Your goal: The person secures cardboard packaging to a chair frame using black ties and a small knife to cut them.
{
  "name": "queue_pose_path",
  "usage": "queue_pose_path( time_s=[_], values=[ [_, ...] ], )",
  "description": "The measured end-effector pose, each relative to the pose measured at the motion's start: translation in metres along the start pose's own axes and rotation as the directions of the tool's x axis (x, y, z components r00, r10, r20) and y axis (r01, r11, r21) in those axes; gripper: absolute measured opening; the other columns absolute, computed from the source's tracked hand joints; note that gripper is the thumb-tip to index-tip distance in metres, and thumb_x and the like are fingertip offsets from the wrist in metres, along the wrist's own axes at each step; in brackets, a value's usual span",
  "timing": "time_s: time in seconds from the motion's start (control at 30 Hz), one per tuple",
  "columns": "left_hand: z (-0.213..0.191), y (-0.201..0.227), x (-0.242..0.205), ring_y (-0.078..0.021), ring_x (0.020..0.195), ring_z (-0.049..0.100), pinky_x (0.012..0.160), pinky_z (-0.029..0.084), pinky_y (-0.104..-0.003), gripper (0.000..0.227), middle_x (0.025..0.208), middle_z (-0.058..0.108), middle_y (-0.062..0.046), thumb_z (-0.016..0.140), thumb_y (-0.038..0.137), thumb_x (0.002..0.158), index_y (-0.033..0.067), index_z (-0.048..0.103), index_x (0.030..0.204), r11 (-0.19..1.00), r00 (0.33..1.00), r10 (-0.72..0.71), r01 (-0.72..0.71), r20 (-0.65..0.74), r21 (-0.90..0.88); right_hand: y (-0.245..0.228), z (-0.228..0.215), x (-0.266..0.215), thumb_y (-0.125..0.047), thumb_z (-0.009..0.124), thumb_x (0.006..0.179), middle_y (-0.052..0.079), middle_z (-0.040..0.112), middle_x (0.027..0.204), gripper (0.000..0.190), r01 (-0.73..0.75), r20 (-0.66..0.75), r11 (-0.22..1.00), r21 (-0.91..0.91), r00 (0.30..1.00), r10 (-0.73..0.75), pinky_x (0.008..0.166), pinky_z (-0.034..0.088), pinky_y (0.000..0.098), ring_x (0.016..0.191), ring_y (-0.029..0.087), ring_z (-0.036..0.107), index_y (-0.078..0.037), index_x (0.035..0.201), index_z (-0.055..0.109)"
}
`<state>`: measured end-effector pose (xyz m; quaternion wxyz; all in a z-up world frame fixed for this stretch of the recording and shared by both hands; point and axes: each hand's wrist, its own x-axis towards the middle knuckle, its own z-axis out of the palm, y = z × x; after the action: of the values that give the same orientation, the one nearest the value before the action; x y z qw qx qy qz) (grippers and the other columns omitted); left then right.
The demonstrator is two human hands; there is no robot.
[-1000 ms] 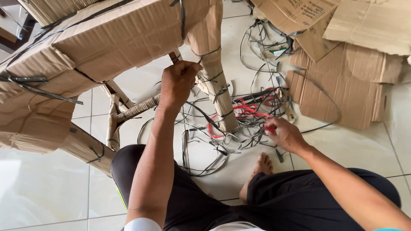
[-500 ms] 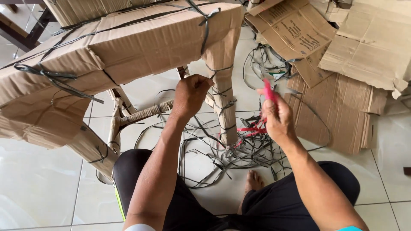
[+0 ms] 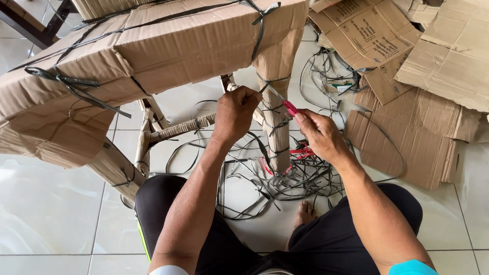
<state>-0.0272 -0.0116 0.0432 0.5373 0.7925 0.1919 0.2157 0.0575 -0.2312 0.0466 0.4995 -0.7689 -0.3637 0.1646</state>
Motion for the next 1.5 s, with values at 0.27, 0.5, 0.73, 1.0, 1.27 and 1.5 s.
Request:
queue_pose_path(
  time_s=[0.27, 0.5, 0.73, 1.0, 1.27, 1.5],
  values=[
    [0.004, 0.026, -0.015, -0.0386, 0.064, 0.071, 0.060, 0.056, -0.047, 0.014, 0.060, 0.065, -0.014, 0.064, 0.018, 0.096, 0.0098, 0.072, 0.088, 0.932, 0.988, 0.155, -0.141, -0.015, 0.333, -0.011, 0.006, 0.003, -0.040, 0.044, 0.113, 0.005, 0.049, 0.054, 0.045, 0.039, -0.034, 0.990, -0.139, 0.998, -0.044, 0.053, 0.038, 0.0313, 0.052, 0.014, 0.041, -0.007, 0.112, 0.074],
    [0.004, 0.027, -0.020, -0.0381, 0.063, 0.072, 0.058, 0.057, -0.047, 0.012, 0.063, 0.068, -0.013, 0.063, 0.018, 0.097, 0.0124, 0.069, 0.089, 0.887, 0.976, 0.216, -0.192, -0.008, 0.420, -0.033, 0.003, 0.000, -0.039, 0.045, 0.113, 0.011, 0.053, 0.054, 0.048, 0.012, -0.016, 0.995, -0.102, 1.000, -0.013, 0.055, 0.041, 0.0346, 0.052, 0.018, 0.046, -0.001, 0.108, 0.074],
    [0.009, 0.025, -0.025, -0.0353, 0.062, 0.072, 0.059, 0.058, -0.045, 0.014, 0.063, 0.068, -0.013, 0.060, 0.015, 0.098, 0.0123, 0.069, 0.088, 0.872, 0.967, 0.253, -0.217, -0.023, 0.439, -0.034, 0.006, 0.004, -0.041, 0.046, 0.112, 0.009, 0.056, 0.056, 0.048, -0.004, -0.025, 0.998, -0.065, 1.000, 0.002, 0.056, 0.042, 0.0330, 0.053, 0.017, 0.049, -0.003, 0.104, 0.074],
    [-0.012, 0.032, -0.037, -0.0222, 0.062, 0.067, 0.064, 0.053, -0.038, 0.013, 0.058, 0.067, -0.002, 0.061, 0.023, 0.093, 0.0229, 0.074, 0.094, 0.971, 0.989, 0.049, -0.014, -0.143, 0.239, -0.042, 0.007, -0.008, -0.029, 0.047, 0.112, 0.011, 0.061, 0.067, 0.037, -0.189, 0.162, 0.977, -0.102, 0.966, 0.204, 0.067, 0.048, 0.0382, 0.065, 0.023, 0.061, -0.003, 0.108, 0.074],
    [-0.065, 0.004, -0.055, -0.0078, 0.054, 0.045, 0.050, 0.034, -0.021, 0.026, 0.062, 0.063, -0.006, 0.069, 0.033, 0.098, 0.0089, 0.076, 0.091, 0.978, 0.977, -0.144, 0.116, -0.156, -0.175, 0.047, 0.092, -0.049, -0.026, 0.046, 0.102, 0.015, 0.070, 0.077, 0.035, -0.255, 0.548, 0.946, -0.198, 0.771, 0.323, 0.081, 0.055, 0.0455, 0.081, 0.031, 0.072, 0.002, 0.120, 0.058],
    [-0.098, 0.030, -0.086, -0.0065, 0.046, 0.031, 0.044, 0.020, -0.020, 0.059, 0.065, 0.057, -0.009, 0.037, 0.047, 0.104, -0.0004, 0.072, 0.103, 0.865, 0.911, -0.346, 0.217, -0.226, -0.453, 0.135, 0.143, -0.093, -0.034, 0.058, 0.098, 0.025, 0.073, 0.110, 0.031, 0.013, 0.680, 0.833, -0.554, 0.585, 0.443, 0.096, 0.053, 0.0547, 0.114, 0.043, 0.069, -0.009, 0.116, 0.058]
  ],
)
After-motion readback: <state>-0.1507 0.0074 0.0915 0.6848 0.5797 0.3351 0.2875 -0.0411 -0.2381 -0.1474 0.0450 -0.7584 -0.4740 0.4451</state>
